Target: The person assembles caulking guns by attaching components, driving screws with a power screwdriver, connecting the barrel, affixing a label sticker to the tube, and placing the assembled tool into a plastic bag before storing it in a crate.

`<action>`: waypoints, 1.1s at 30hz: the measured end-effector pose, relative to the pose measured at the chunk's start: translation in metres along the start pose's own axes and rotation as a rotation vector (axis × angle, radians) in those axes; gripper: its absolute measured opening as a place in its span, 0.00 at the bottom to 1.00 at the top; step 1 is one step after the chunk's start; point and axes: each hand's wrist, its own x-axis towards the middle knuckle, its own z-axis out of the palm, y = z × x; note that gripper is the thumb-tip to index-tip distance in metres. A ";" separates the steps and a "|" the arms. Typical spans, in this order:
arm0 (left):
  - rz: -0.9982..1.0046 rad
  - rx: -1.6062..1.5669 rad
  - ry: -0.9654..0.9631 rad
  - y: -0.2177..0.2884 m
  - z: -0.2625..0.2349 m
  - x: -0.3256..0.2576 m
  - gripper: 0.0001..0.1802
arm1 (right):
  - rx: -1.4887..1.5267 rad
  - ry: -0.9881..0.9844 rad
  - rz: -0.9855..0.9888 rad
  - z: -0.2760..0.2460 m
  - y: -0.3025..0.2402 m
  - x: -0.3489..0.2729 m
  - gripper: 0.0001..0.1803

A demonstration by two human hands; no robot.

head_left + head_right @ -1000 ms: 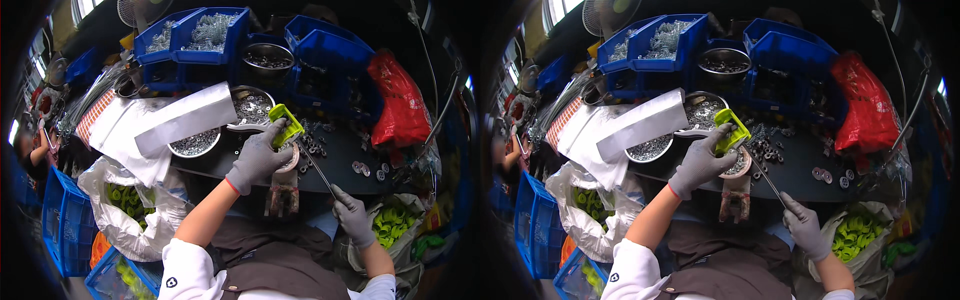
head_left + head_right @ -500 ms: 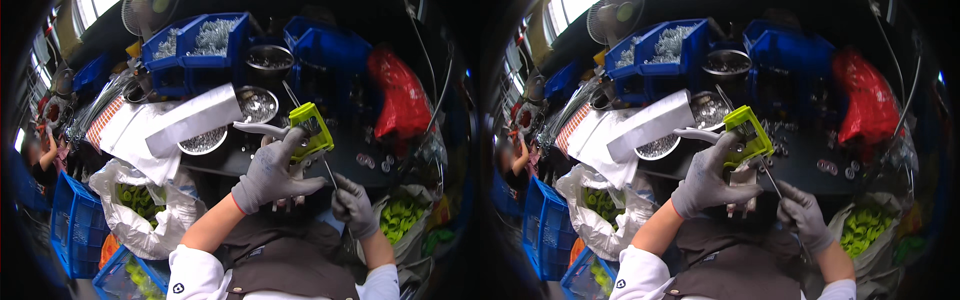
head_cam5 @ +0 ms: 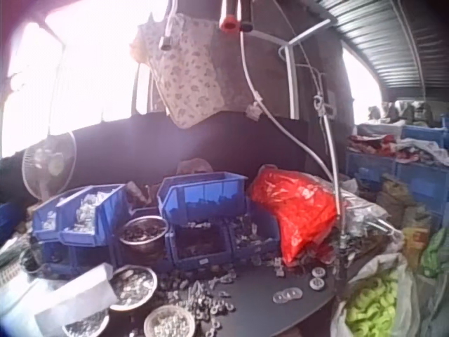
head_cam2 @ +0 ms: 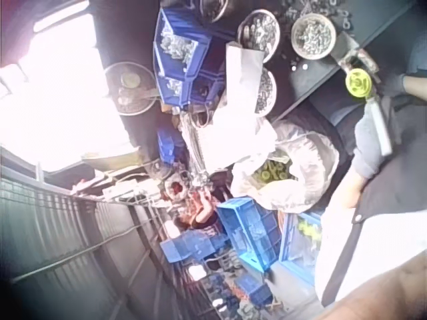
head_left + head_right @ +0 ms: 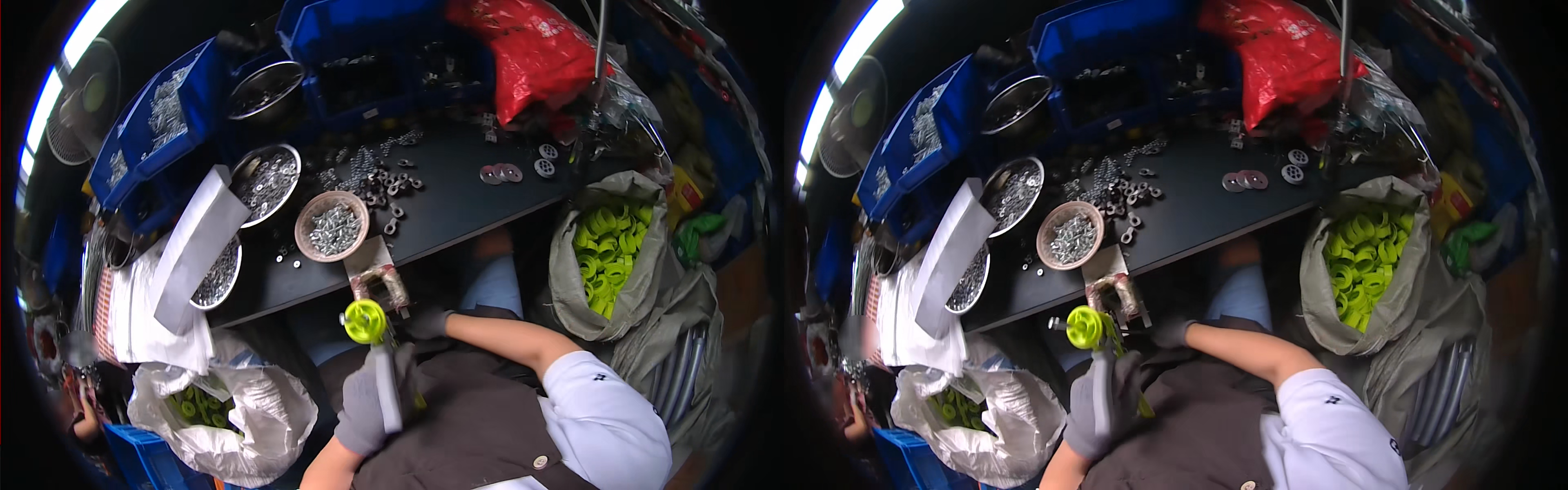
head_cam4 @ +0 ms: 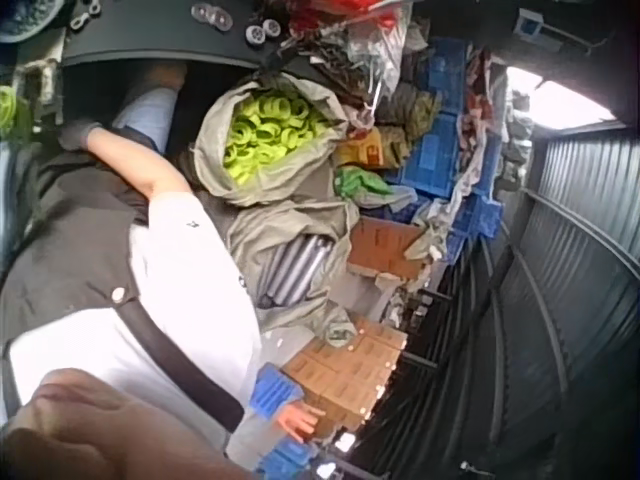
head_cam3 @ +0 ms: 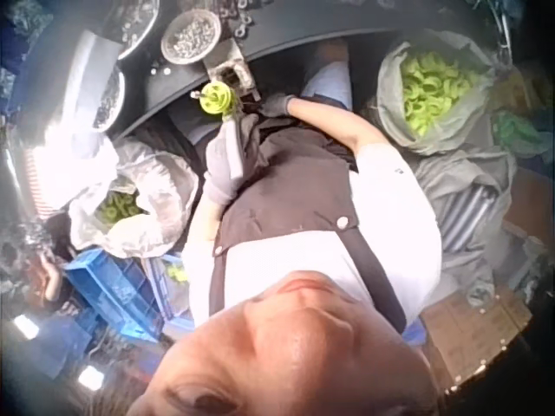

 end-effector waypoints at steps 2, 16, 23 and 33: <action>0.015 0.083 -0.040 -0.021 0.024 0.002 0.15 | 0.230 -0.064 0.106 -0.010 -0.013 0.008 0.20; 0.102 -0.151 -0.414 -0.087 0.037 0.019 0.19 | -0.008 1.210 1.001 -0.187 0.133 -0.323 0.21; -0.161 -0.735 -0.364 -0.128 -0.047 0.087 0.07 | -0.244 0.491 1.385 -0.093 0.180 -0.392 0.33; -0.200 0.418 -0.177 -0.130 -0.008 0.281 0.11 | -0.052 0.541 1.314 -0.088 0.204 -0.423 0.29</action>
